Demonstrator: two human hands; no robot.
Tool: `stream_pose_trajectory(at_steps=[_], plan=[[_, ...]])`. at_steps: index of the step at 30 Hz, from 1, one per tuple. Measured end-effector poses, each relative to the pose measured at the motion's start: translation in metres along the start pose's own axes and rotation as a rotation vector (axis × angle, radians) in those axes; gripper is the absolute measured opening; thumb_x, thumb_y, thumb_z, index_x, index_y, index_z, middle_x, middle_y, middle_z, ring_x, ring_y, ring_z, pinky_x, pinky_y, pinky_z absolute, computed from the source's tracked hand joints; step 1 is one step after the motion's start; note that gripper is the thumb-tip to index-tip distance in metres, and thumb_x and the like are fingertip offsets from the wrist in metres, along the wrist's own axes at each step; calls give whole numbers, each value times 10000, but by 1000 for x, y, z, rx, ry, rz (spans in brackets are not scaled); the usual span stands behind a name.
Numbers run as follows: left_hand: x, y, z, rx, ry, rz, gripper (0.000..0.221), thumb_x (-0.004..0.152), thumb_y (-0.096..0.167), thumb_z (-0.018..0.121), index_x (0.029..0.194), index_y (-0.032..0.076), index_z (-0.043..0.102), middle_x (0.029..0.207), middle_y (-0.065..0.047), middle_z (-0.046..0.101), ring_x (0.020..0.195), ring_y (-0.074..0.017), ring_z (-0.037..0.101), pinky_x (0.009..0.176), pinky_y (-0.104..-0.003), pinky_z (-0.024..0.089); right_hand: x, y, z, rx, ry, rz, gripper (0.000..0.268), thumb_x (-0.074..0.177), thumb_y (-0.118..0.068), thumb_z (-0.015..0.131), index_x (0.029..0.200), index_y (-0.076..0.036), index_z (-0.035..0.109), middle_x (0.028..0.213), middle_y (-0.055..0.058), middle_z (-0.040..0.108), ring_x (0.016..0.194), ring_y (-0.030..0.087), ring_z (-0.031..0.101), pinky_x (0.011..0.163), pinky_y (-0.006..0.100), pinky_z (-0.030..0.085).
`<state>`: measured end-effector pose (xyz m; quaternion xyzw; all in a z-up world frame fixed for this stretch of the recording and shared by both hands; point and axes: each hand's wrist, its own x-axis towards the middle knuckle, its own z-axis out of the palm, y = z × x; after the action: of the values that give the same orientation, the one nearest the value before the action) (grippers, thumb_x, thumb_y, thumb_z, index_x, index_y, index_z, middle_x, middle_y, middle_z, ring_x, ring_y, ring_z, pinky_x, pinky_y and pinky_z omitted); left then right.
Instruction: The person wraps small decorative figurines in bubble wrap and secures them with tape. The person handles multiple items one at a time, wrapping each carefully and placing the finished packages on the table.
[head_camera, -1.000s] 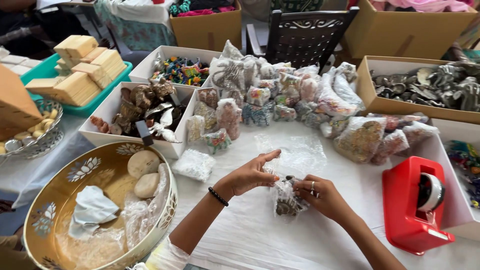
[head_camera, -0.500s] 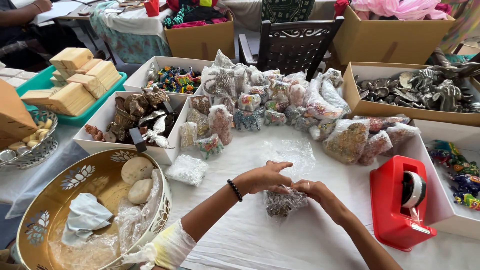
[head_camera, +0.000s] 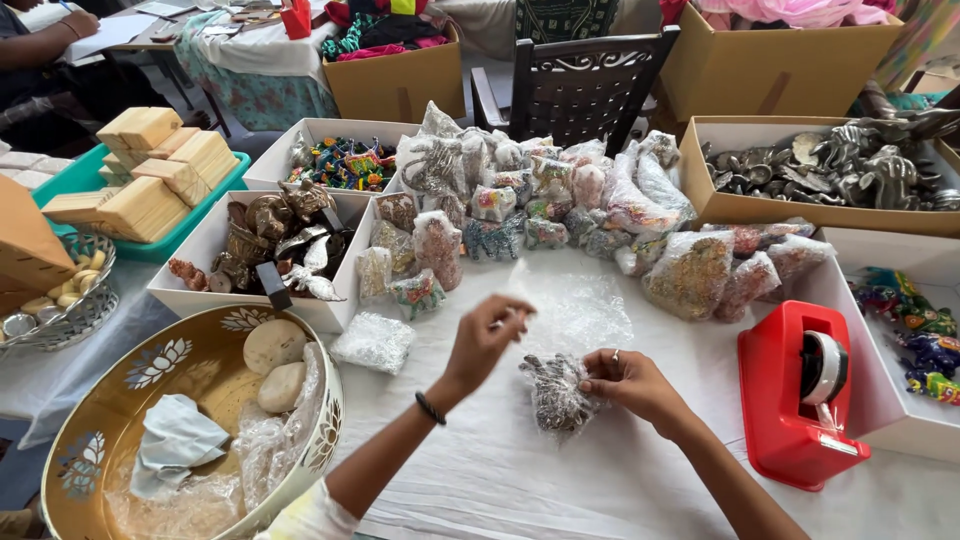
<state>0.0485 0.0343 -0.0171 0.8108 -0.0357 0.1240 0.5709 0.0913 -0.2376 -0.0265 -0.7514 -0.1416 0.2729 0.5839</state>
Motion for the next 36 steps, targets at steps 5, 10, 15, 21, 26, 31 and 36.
stream_pose_trajectory(at_steps=[5, 10, 15, 21, 26, 31, 36], plan=[[-54, 20, 13, 357, -212, 579, 255, 975, 149, 642, 1207, 82, 725, 1218, -90, 716, 1172, -241, 674, 1058, -390, 558, -7, -19, -1, 4, -76, 27, 354, 854, -53, 765, 1189, -19, 655, 893, 75, 748, 828, 128, 690, 758, 295, 552], [-61, 33, 21, 446, -229, 762, 379, 928, 108, 632, 1300, 52, 676, 1376, -156, 642, 1331, -316, 571, 1116, -439, 453, -8, -25, -1, -31, -48, 99, 354, 828, -31, 767, 1166, -31, 662, 896, 92, 762, 839, 157, 717, 761, 306, 591], [-64, 30, 20, 508, -286, 705, 429, 917, 110, 611, 1341, 66, 663, 1348, -111, 675, 1356, -279, 570, 1143, -441, 426, -19, -64, 0, -860, 109, -36, 549, 701, -249, 933, 1197, -117, 739, 1050, 84, 744, 909, 168, 710, 824, 325, 598], [-65, 26, 23, 561, -279, 748, 419, 976, 148, 595, 1375, 30, 645, 1344, -134, 664, 1346, -304, 550, 1162, -462, 412, 20, -101, 24, -681, 140, -174, 591, 848, -446, 798, 1305, -95, 669, 1177, 112, 756, 985, 199, 754, 816, 326, 605], [-67, 26, 21, 516, -273, 744, 427, 967, 142, 584, 1373, 24, 643, 1368, -144, 651, 1356, -304, 558, 1173, -454, 413, 107, -71, 24, -702, 66, -172, 582, 765, -301, 866, 1262, -38, 716, 971, 109, 794, 846, 203, 774, 759, 326, 600], [-68, 28, 20, 468, -253, 740, 414, 963, 117, 565, 1358, 32, 655, 1386, -128, 664, 1376, -289, 569, 1167, -441, 419, 156, -65, -23, -593, -42, 58, 501, 757, -187, 886, 1217, -24, 774, 907, 118, 809, 842, 210, 742, 731, 325, 575], [-66, 24, 20, 470, -241, 721, 422, 949, 122, 569, 1352, 29, 652, 1402, -139, 656, 1365, -298, 556, 1157, -454, 409, 161, -115, -16, -688, -156, -347, 662, 766, 43, 670, 1382, -172, 564, 1337, 65, 640, 1155, 203, 638, 925, 311, 580]])
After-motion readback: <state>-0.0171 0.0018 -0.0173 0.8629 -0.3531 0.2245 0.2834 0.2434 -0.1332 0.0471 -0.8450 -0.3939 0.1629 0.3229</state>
